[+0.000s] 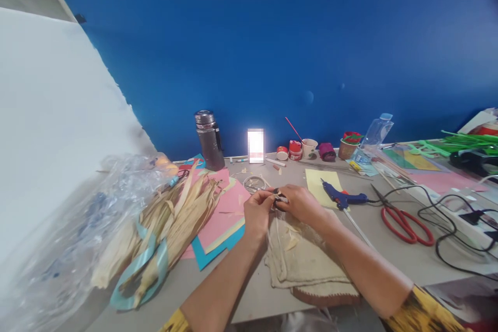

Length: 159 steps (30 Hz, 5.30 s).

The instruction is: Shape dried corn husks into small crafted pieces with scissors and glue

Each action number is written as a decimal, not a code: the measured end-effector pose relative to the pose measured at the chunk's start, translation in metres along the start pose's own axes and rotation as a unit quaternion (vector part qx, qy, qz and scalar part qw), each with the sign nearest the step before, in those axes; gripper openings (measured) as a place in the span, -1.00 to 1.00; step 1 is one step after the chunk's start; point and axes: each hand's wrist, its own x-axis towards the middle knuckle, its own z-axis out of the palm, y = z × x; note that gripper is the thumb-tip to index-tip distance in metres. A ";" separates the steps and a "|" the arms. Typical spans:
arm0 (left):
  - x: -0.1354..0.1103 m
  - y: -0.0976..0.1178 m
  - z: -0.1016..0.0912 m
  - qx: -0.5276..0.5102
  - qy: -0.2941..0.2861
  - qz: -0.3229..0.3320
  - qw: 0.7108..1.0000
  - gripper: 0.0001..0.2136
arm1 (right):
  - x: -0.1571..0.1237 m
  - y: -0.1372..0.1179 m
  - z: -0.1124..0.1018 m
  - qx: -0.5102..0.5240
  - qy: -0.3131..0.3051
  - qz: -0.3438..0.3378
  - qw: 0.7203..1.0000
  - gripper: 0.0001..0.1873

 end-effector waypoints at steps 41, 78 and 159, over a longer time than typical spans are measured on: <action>0.036 0.033 -0.048 0.535 0.070 0.138 0.831 -0.80 | 0.015 0.003 0.016 0.563 0.129 0.190 0.794 -0.69; 0.004 0.026 -0.018 -0.098 -0.178 -0.168 0.965 -0.62 | 0.002 -0.005 -0.004 0.726 0.057 0.062 0.683 -0.77; -0.002 0.031 -0.014 0.058 -0.132 0.003 0.990 -0.80 | -0.001 -0.013 0.002 0.687 0.050 0.100 0.718 -0.74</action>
